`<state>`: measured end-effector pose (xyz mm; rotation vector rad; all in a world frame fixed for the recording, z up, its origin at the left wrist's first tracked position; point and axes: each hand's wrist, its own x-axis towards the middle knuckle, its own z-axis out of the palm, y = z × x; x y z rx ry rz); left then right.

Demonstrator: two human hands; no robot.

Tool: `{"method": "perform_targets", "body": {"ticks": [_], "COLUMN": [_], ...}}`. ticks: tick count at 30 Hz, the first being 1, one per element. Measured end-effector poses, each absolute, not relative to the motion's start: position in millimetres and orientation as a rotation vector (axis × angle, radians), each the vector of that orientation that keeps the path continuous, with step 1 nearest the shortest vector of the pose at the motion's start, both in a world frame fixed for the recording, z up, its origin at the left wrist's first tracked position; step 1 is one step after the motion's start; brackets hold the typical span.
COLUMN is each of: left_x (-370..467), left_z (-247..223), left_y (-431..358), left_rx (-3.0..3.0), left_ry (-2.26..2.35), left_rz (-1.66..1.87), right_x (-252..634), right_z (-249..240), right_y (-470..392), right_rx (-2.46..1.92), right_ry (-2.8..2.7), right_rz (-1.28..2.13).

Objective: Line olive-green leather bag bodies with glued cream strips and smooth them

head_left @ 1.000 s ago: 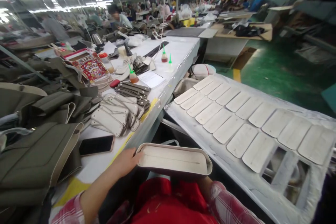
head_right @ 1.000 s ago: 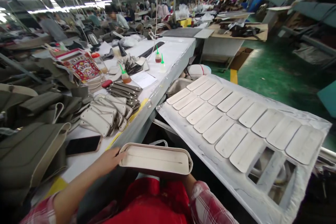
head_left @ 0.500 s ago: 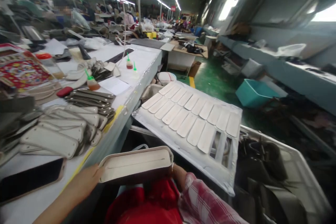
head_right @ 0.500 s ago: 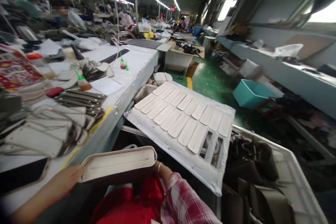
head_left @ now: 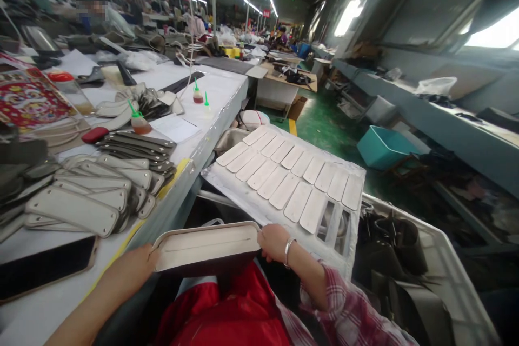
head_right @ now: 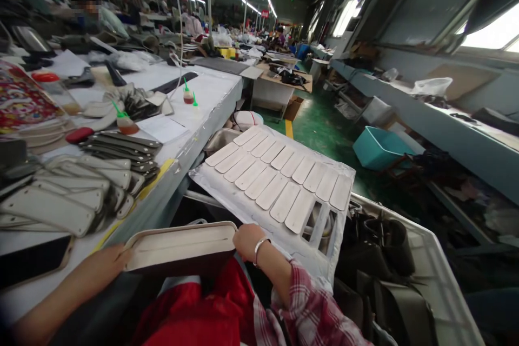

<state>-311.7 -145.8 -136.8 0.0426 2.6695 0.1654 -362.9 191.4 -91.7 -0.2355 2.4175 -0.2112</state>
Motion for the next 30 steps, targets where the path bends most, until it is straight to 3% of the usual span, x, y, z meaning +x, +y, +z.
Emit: {"method": "perform_targets", "body": {"ticks": [6, 12, 18, 30], "left_x": [-309.9, -301.9, -304.1, -308.5], "left_z": [-115.4, -106.9, -102.8, -124.7], "left_y": [-139.0, -155.1, -138.5, -146.5], "left_rx": [-0.153, -0.404, -0.091, -0.047], "left_ry": [2.663, 2.275, 2.702, 2.669], "left_rz": [0.529, 1.179, 0.333, 0.488], "right_x": [-359.3, -356.8, -356.0, -354.3], "right_z": [-89.3, -110.2, -111.7, -100.7], "right_y": [182.8, 195.1, 194.0, 183.8], "right_rx": [-0.460, -0.677, -0.639, -0.744], "right_ry": [2.435, 2.636, 2.670, 2.589], "right_rz": [-0.151, -0.013, 0.008, 0.210]}}
